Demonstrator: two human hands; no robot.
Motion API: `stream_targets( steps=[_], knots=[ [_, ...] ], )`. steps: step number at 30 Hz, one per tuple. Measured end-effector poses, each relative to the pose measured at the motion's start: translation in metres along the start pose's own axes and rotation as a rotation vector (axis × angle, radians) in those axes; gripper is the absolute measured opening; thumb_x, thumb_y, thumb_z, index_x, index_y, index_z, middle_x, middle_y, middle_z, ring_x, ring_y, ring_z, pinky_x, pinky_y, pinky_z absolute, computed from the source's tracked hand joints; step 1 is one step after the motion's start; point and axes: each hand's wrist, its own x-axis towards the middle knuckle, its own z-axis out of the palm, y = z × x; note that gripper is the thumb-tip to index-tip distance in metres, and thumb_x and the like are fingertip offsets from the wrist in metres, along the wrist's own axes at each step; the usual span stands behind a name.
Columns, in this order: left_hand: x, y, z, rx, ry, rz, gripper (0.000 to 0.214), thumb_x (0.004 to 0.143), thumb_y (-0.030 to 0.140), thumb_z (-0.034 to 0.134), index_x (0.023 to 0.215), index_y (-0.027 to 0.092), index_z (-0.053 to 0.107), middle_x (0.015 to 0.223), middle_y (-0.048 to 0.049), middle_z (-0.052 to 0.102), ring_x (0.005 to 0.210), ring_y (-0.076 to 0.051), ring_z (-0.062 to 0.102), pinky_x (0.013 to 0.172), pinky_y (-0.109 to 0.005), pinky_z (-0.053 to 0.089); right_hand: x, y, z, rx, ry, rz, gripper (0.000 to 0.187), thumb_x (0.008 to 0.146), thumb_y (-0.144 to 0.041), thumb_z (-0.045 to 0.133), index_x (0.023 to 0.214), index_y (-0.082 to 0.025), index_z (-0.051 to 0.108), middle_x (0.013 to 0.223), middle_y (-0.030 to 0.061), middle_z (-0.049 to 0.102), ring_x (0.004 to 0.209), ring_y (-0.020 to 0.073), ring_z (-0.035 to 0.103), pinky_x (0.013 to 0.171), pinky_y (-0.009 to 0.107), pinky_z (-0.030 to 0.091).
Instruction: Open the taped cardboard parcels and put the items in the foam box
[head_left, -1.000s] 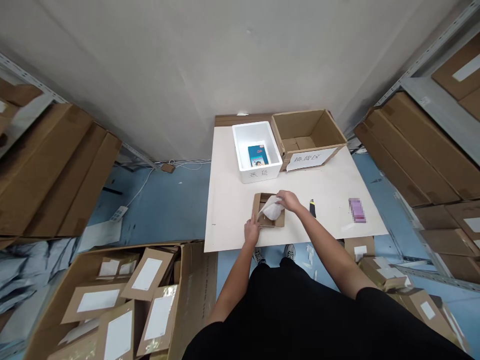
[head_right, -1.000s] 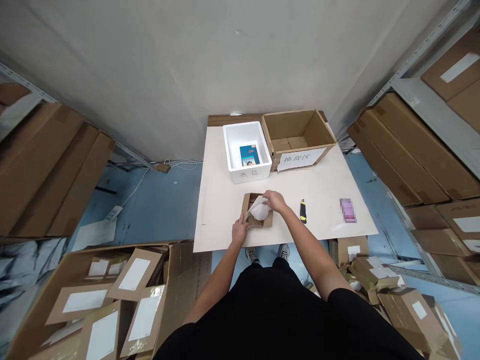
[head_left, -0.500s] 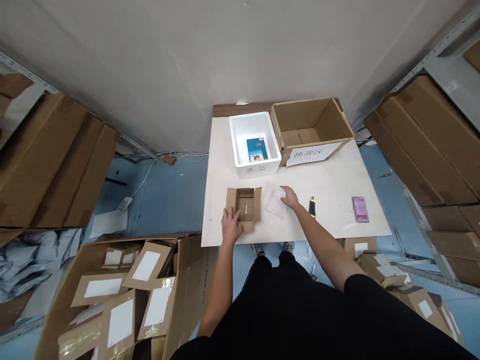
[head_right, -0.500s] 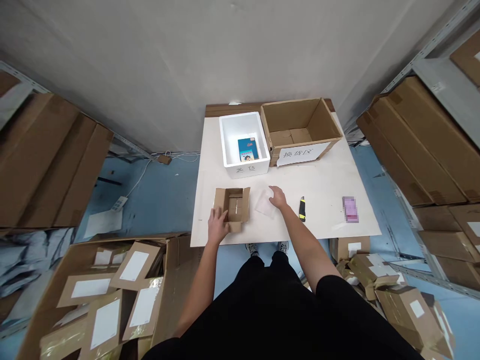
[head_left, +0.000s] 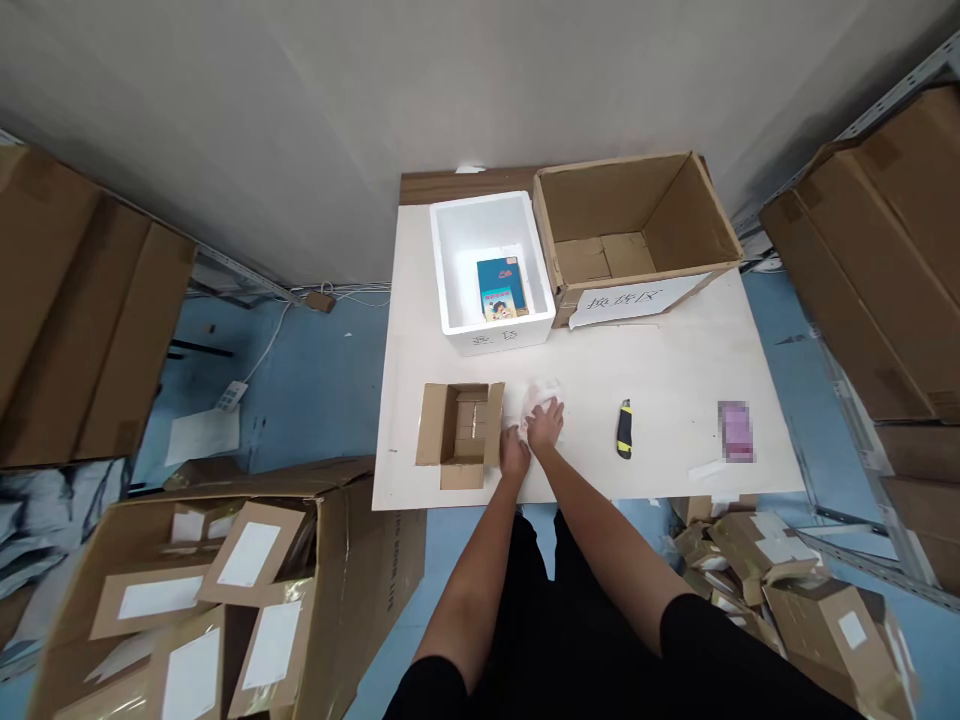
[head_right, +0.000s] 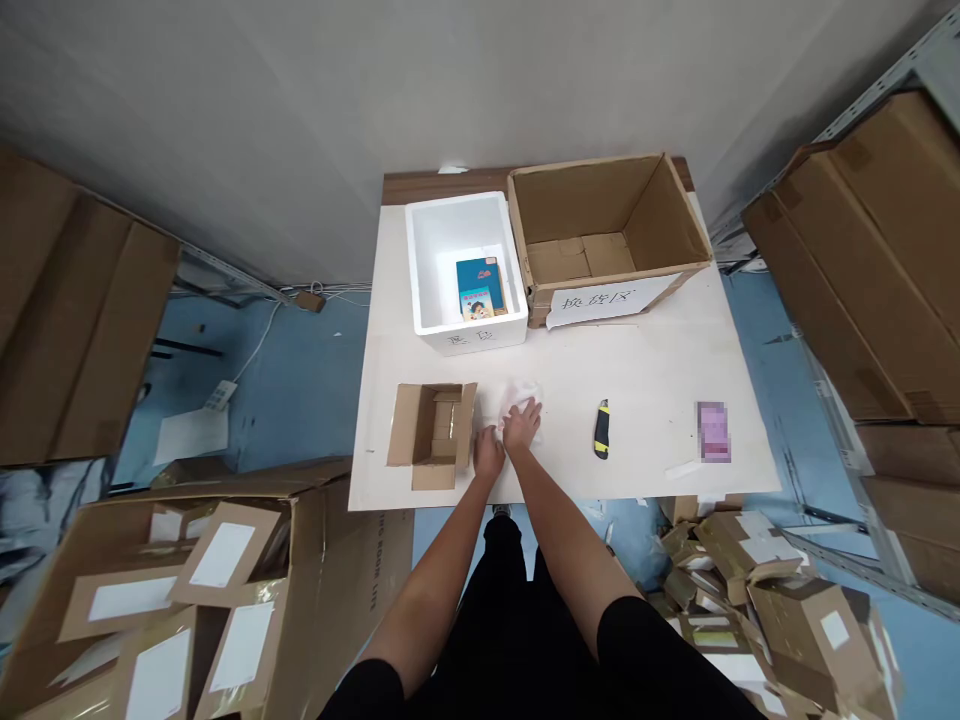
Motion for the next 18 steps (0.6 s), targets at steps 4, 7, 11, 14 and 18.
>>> stream_targets(
  steps=[4,7,11,14,18],
  knots=[
    [0.013,-0.003,-0.005,0.068,-0.010,-0.016,0.041,0.091,0.008,0.066,0.130,0.020,0.065,0.135,-0.0137,0.066,0.126,-0.027,0.063,0.108,-0.036,0.049,0.009,0.015,-0.018,0.125,-0.041,-0.093,0.026,0.100,-0.030,0.060,0.122,-0.024,0.072,0.173,0.0108,0.035,0.163,0.0325,0.021,0.128,0.053,0.027],
    [0.016,0.002,-0.007,0.076,0.002,-0.032,0.038,0.091,0.010,0.069,0.127,0.023,0.066,0.134,-0.0115,0.067,0.125,-0.026,0.063,0.104,-0.034,0.050,0.017,0.050,-0.040,0.503,-0.024,-0.218,0.026,0.098,-0.036,0.060,0.115,-0.023,0.074,0.161,0.0129,0.053,0.154,0.0289,0.042,0.124,0.049,0.037],
    [0.018,0.008,-0.010,0.070,0.022,-0.078,0.036,0.092,0.010,0.068,0.126,0.023,0.066,0.132,-0.0104,0.068,0.119,-0.023,0.066,0.097,-0.031,0.050,0.017,0.121,-0.069,0.825,0.016,-0.113,0.044,0.093,-0.050,0.060,0.123,-0.023,0.076,0.157,0.0159,0.059,0.144,0.0324,0.055,0.114,0.048,0.049],
    [0.017,0.010,-0.010,0.081,0.038,-0.088,0.036,0.092,0.011,0.069,0.125,0.023,0.065,0.129,-0.0099,0.069,0.114,-0.021,0.066,0.095,-0.029,0.049,0.005,0.168,-0.080,0.869,0.110,0.110,0.067,0.090,-0.053,0.056,0.147,-0.018,0.064,0.152,0.0191,0.061,0.138,0.0345,0.060,0.107,0.051,0.055],
    [0.017,0.012,-0.010,0.102,0.040,-0.104,0.036,0.092,0.014,0.068,0.127,0.022,0.063,0.130,-0.0106,0.067,0.113,-0.023,0.065,0.093,-0.030,0.048,-0.010,0.191,-0.079,0.788,0.164,0.117,0.071,0.090,-0.045,0.047,0.155,-0.016,0.056,0.149,0.0164,0.064,0.135,0.0325,0.062,0.108,0.052,0.054]
  ],
)
